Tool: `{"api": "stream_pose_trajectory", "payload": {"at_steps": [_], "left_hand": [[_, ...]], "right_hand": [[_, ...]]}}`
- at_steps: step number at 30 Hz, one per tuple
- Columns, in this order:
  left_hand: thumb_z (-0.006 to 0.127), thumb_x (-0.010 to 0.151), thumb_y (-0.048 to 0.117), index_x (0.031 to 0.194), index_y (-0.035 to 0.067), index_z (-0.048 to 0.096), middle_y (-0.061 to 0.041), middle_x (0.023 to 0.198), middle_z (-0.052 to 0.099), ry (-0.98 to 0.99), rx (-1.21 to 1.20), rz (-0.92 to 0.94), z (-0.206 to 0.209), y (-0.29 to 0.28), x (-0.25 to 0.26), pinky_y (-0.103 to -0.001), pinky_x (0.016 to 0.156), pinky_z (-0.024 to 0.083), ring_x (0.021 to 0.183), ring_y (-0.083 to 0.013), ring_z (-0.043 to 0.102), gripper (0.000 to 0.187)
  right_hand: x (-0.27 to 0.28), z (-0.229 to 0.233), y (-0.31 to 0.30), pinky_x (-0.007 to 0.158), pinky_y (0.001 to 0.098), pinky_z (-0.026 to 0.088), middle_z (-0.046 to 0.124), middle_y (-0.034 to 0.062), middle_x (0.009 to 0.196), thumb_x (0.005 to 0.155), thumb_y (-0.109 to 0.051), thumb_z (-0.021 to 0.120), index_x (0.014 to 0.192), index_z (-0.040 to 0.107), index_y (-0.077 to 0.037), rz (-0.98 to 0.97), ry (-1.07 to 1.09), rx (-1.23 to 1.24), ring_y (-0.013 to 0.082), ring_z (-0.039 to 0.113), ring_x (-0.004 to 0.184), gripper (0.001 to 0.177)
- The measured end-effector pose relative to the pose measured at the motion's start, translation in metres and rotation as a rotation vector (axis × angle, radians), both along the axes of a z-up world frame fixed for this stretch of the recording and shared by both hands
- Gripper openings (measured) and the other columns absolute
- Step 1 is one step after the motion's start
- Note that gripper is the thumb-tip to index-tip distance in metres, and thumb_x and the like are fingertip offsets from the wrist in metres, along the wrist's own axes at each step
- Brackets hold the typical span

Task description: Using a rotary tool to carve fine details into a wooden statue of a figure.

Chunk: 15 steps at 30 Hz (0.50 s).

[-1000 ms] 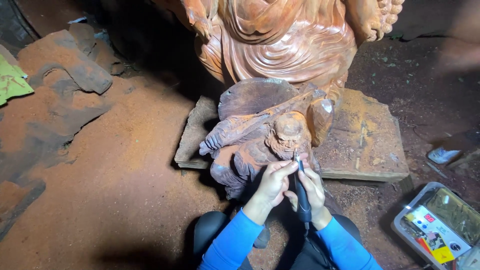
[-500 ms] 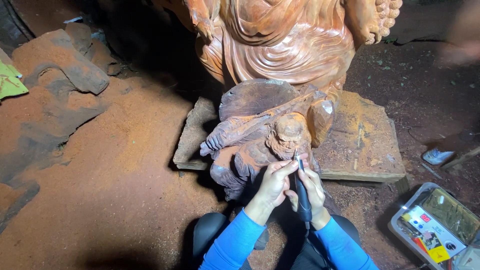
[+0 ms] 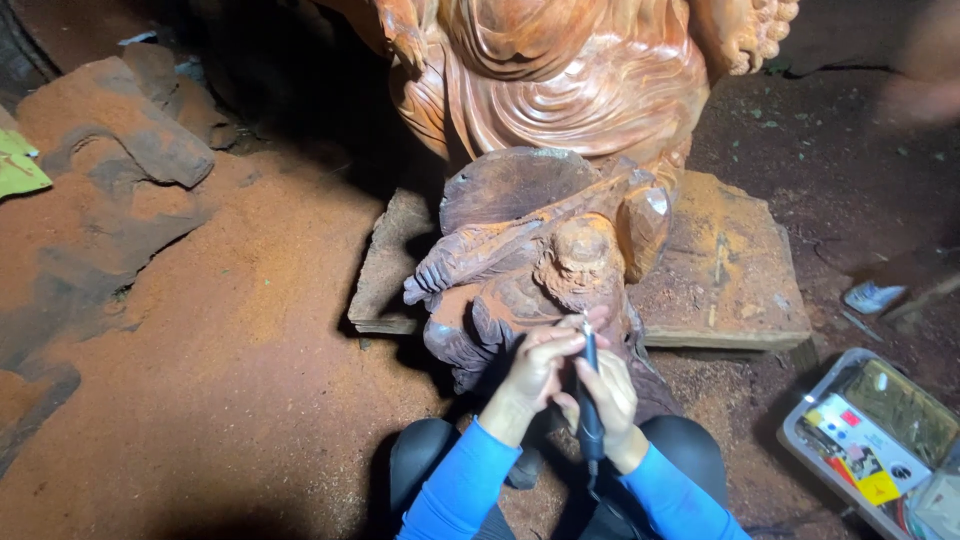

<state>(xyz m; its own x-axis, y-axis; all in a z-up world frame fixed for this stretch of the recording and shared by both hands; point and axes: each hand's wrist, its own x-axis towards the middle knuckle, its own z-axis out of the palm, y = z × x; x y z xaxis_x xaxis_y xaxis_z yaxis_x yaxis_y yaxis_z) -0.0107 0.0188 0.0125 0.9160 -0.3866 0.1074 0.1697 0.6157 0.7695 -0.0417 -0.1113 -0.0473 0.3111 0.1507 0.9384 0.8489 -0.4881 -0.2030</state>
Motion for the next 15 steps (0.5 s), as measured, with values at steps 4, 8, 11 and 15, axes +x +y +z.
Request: {"api": "stream_pose_trajectory", "payload": {"at_steps": [4,8,11,15], "left_hand": [[0.061,0.095,0.012,0.099,-0.007,0.075,-0.014,0.105,0.069,0.018,-0.042,-0.020,-0.004,0.015,0.009,-0.032,0.094,0.055,0.099,-0.0263,0.067,0.024],[0.069,0.096,0.019,0.095,-0.003,0.072,-0.008,0.082,0.067,0.259,-0.048,0.010,0.013,0.018,0.012,-0.010,0.042,0.038,0.065,-0.0092,0.064,0.022],[0.069,0.096,0.018,0.092,-0.001,0.070,-0.007,0.076,0.066,0.270,-0.035,0.003,0.028,0.019,0.010,-0.007,0.036,0.031,0.058,-0.0072,0.062,0.020],[0.069,0.097,0.018,0.086,0.002,0.067,-0.003,0.067,0.059,0.286,-0.030,0.027,0.031,0.017,0.009,-0.005,0.032,0.022,0.052,-0.0040,0.057,0.020]], "right_hand": [[0.011,0.010,0.022,0.106,0.0562,0.052,0.068,0.0282,0.121,0.100,-0.027,0.067,0.127,0.061,-0.005,-0.087,-0.019,-0.018,0.0442,0.064,0.120,0.035],[0.025,0.005,0.037,0.100,0.0585,0.050,0.073,0.0219,0.113,0.089,-0.021,0.079,0.122,0.072,0.002,-0.049,-0.100,0.156,0.0396,0.065,0.101,0.042],[0.031,-0.006,0.039,0.100,0.0570,0.051,0.074,0.0213,0.111,0.088,-0.019,0.080,0.122,0.072,0.004,-0.067,-0.093,0.171,0.0395,0.065,0.102,0.042],[0.035,-0.007,0.039,0.100,0.0556,0.052,0.075,0.0208,0.109,0.088,-0.017,0.079,0.121,0.071,0.006,-0.072,-0.091,0.164,0.0404,0.064,0.102,0.041]]}}
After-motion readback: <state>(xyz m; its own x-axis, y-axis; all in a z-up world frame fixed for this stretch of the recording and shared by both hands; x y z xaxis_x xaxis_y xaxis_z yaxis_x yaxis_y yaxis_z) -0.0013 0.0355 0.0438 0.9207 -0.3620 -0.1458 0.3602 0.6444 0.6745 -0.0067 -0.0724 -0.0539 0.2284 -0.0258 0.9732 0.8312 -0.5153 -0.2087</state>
